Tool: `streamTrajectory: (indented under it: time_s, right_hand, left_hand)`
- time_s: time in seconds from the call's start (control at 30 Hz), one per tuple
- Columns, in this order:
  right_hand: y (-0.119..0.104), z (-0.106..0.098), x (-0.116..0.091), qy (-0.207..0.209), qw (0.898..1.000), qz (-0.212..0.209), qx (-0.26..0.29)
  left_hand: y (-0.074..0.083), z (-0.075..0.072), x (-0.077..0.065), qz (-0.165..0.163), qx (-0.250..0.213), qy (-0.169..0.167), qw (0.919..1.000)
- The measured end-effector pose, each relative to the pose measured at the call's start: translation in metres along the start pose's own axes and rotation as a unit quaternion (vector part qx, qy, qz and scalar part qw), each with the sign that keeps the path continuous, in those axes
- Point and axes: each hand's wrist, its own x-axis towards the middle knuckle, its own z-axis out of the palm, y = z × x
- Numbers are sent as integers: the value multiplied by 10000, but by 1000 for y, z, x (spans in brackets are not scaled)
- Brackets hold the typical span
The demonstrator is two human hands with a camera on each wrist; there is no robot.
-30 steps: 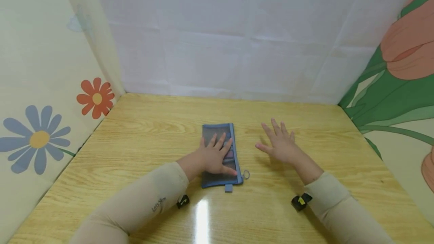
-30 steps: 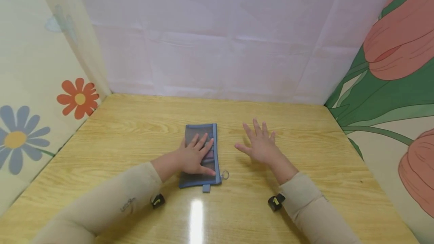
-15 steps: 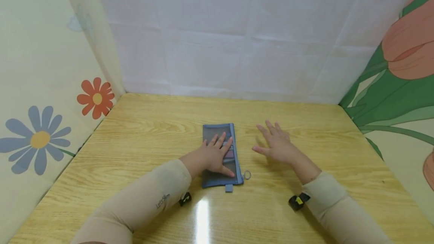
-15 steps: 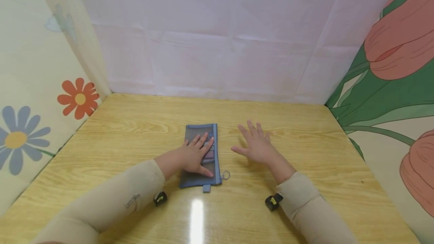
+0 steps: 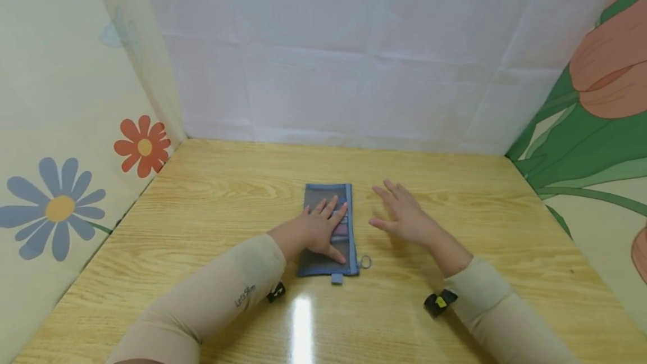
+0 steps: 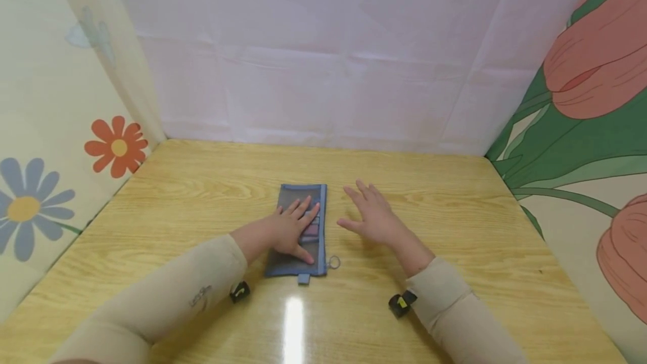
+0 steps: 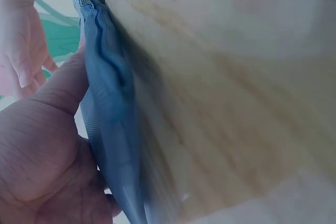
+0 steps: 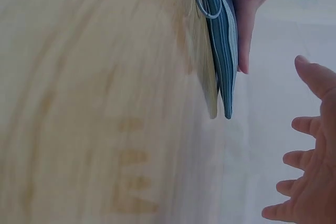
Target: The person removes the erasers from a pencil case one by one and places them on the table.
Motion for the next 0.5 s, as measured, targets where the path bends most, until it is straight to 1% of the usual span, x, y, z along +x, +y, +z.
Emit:
streamTrajectory:
  time_s: [0.07,0.3,0.37,0.5]
  right_hand:
    - [-2,1,1,-17,9999,-111,126]
    - [-9,7,2,-212,9974,-265,628]
    - [-10,9,3,-267,9963,-326,743]
    - [-13,11,2,-460,9927,-356,1058]
  left_hand:
    - [-1,-1,-1,52,27,18,10000]
    - [-3,-4,-2,179,15,84,9998]
    - [-4,-5,-2,178,-10,52,9998]
    - [-7,-1,4,200,24,24,9998]
